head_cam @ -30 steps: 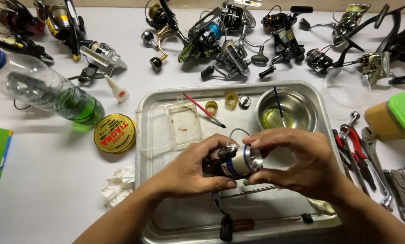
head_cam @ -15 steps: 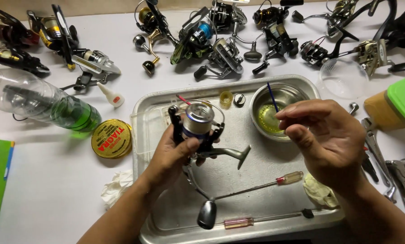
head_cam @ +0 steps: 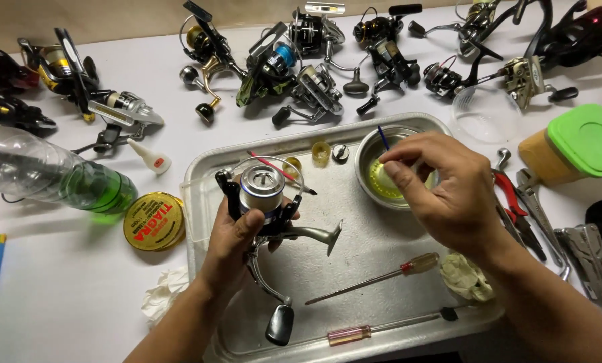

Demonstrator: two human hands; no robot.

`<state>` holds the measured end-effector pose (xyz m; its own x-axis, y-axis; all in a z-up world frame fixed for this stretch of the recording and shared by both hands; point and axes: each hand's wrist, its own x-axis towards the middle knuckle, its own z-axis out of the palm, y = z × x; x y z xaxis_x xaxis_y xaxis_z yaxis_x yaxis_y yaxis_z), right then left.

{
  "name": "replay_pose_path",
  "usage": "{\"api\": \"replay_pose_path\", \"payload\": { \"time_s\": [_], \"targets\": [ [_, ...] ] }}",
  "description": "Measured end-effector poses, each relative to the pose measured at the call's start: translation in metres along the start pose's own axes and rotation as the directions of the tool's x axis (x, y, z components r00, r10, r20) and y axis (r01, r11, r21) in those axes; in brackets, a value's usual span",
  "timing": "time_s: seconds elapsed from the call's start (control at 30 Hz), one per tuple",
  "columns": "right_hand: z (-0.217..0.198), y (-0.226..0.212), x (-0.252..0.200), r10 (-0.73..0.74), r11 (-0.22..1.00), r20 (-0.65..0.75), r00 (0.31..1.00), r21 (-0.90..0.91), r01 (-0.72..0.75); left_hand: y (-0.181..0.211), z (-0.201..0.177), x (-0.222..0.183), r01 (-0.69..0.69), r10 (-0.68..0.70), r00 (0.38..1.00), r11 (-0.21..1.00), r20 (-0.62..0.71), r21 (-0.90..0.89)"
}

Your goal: Final assembly of a fishing reel including attaching the rotor, handle, and spool using a screwdriver.

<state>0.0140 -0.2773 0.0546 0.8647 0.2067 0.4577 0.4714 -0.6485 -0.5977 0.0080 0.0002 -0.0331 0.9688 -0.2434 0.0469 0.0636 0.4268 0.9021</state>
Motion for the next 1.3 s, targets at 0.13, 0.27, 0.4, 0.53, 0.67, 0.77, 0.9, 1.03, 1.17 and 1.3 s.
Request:
{"api": "replay_pose_path", "payload": {
  "time_s": [0.13, 0.27, 0.4, 0.53, 0.67, 0.77, 0.9, 1.03, 1.17, 1.3],
  "targets": [
    [0.011, 0.012, 0.021, -0.084, 0.978, 0.104, 0.991, -0.183, 0.102, -0.002, -0.003, -0.002, -0.003, 0.003, 1.000, 1.000, 0.022, -0.019],
    [0.027, 0.013, 0.046, -0.081, 0.908, 0.247, 0.966, -0.382, 0.174, -0.005, 0.000, 0.004, -0.063, 0.070, 0.995, 0.994, 0.069, -0.093],
    [0.046, 0.014, 0.064, 0.040, 0.825, 0.388, 0.921, -0.533, 0.189, -0.010, 0.001, -0.001, -0.141, 0.152, 0.985, 0.981, 0.075, -0.136],
    [0.065, 0.031, 0.081, 0.185, 0.759, 0.489, 0.853, -0.622, 0.192, -0.022, -0.011, 0.001, -0.146, 0.155, 0.984, 0.984, 0.087, -0.104],
    [0.077, 0.053, 0.083, 0.166, 0.708, 0.520, 0.838, -0.654, 0.266, -0.017, -0.008, 0.003, -0.077, 0.080, 0.993, 0.996, 0.090, -0.042],
    [0.085, 0.060, 0.078, 0.166, 0.708, 0.518, 0.839, -0.655, 0.264, -0.008, -0.004, 0.002, -0.085, 0.088, 0.991, 0.996, 0.100, -0.030],
    [0.075, 0.041, 0.085, 0.177, 0.716, 0.519, 0.836, -0.651, 0.252, -0.001, -0.001, 0.007, -0.112, 0.119, 0.983, 0.992, 0.142, -0.053],
    [0.039, 0.001, 0.085, 0.222, 0.757, 0.505, 0.834, -0.628, 0.179, 0.003, -0.001, 0.006, -0.076, 0.080, 0.985, 0.997, 0.150, -0.034],
    [0.005, -0.007, 0.065, 0.141, 0.966, 0.504, 0.852, -0.258, -0.006, 0.017, 0.008, 0.000, 0.001, -0.011, 0.988, 0.998, 0.153, 0.069],
    [-0.006, -0.006, 0.030, -0.075, 0.914, 0.456, 0.887, 0.386, -0.121, 0.010, 0.007, -0.005, 0.158, -0.189, 0.979, 0.937, 0.073, 0.313]
  ]
}}
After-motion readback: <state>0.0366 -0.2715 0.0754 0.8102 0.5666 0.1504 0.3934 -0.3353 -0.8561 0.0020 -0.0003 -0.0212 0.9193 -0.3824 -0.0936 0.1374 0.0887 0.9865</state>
